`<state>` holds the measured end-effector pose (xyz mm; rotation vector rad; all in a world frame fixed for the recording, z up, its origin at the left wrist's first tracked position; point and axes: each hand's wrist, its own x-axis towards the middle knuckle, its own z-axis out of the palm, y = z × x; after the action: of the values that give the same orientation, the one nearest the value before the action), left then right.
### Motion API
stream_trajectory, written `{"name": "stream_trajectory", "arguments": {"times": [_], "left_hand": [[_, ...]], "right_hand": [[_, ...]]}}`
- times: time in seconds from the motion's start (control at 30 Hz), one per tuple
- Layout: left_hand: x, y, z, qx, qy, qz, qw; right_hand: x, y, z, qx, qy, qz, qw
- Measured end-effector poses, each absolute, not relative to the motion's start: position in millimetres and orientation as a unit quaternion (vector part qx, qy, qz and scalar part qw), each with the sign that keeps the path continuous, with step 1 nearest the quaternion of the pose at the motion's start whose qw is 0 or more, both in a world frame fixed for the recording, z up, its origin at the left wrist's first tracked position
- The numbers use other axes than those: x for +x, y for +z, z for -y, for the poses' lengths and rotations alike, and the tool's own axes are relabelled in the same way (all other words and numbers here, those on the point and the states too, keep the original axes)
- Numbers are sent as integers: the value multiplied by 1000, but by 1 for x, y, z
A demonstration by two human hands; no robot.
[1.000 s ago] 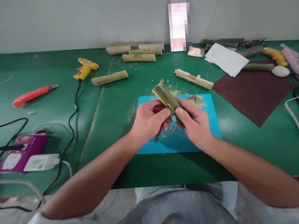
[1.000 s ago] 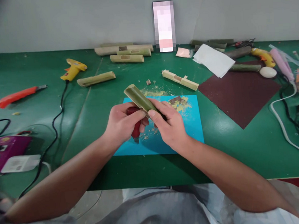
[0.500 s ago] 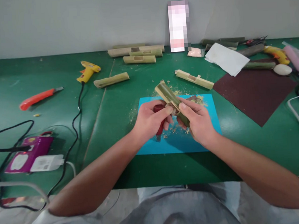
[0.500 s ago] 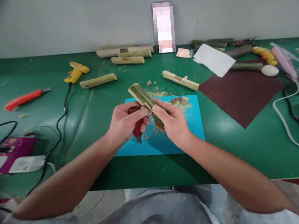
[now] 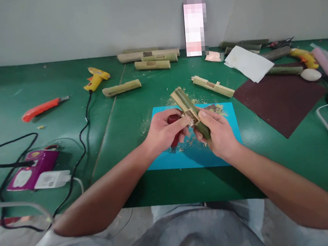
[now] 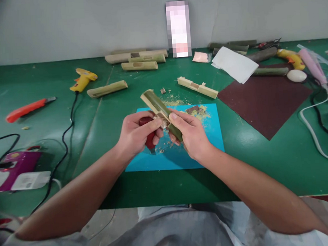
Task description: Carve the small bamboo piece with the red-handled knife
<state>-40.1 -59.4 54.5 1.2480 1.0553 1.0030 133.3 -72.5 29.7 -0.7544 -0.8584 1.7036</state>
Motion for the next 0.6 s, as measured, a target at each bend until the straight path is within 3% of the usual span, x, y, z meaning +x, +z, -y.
{"name": "stream_trajectory", "arguments": {"times": [0.33, 0.6], "left_hand": [[-46, 50, 56, 537, 431, -407, 601], [-45, 55, 56, 527, 482, -418, 561]], "right_hand": [[139, 34, 68, -260, 780, 331, 462], [144, 35, 64, -255, 809, 290, 443]]}}
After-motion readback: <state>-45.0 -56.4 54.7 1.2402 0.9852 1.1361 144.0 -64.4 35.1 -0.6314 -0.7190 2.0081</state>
